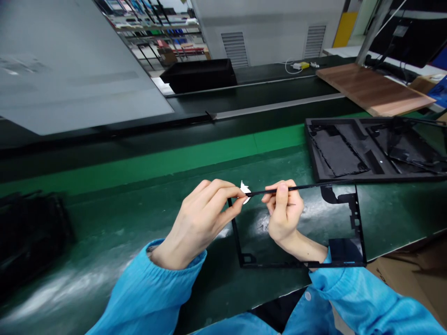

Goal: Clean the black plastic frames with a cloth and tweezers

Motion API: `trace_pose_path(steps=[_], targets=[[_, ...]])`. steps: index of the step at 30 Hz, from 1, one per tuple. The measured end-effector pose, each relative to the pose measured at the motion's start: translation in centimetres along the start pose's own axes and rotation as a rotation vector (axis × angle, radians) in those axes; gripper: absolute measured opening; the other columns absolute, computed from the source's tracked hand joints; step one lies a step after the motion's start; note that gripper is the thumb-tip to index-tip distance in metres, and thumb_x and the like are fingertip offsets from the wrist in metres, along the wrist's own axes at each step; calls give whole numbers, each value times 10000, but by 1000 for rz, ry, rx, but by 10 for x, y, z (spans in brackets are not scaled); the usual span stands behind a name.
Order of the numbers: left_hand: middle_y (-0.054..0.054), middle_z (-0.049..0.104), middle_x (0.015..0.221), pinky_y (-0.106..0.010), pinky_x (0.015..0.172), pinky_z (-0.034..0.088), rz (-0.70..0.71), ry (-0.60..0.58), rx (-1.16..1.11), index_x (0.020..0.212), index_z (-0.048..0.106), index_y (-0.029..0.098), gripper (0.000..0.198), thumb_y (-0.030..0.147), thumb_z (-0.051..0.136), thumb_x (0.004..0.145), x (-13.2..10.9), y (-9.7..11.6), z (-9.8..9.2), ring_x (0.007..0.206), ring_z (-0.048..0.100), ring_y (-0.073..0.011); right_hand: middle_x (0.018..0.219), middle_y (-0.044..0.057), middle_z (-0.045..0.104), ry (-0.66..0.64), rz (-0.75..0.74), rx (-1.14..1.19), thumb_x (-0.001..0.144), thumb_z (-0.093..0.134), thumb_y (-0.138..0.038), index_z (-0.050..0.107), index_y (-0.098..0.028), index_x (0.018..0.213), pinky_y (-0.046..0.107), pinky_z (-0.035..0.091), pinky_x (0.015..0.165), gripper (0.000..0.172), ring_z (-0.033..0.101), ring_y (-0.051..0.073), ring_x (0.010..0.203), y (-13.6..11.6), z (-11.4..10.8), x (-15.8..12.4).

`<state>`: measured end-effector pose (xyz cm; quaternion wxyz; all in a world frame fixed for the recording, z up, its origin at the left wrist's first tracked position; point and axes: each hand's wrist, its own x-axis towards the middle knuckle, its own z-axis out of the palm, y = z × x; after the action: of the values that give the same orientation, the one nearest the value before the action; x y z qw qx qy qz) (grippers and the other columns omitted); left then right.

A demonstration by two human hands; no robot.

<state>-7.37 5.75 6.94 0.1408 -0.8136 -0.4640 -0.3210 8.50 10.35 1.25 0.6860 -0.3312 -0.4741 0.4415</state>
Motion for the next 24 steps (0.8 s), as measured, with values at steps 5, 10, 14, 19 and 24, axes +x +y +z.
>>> trace_pose_path(steps=[5,10,14,19,24], targets=[[-72,749,952,-350,711,502,73,-19,97,1067,620,164,68,107,588,1047,0,1,1,776,667,-191,624,-44,625,12,19,-11,1062,590,-567,643,-215,829,184,279,366,426,393,46,378,1,0,0],[-51,716,874,-360,687,455,118,-33,217,1017,628,182,125,92,545,1046,-2,4,8,741,651,-193,626,-38,642,12,23,-25,1063,579,-574,643,-211,824,182,275,357,440,398,42,363,2,-1,-3],[-29,671,817,-338,672,448,78,-43,189,945,604,196,171,63,526,1018,-2,2,13,688,581,-175,603,-32,646,5,59,-31,1058,578,-595,644,-205,824,181,279,358,460,400,46,358,4,-1,-3],[-6,623,822,-300,659,478,-47,-14,-32,939,556,211,156,66,530,991,-3,-4,8,702,556,-162,585,-29,655,55,95,12,1038,604,-624,636,-198,800,190,267,356,488,378,44,344,6,0,3],[21,609,868,-229,576,421,-275,57,-354,915,529,229,192,48,591,938,-7,-1,-1,640,485,-97,580,-17,674,66,147,59,1018,630,-648,644,-191,786,190,274,363,513,393,43,347,8,0,6]])
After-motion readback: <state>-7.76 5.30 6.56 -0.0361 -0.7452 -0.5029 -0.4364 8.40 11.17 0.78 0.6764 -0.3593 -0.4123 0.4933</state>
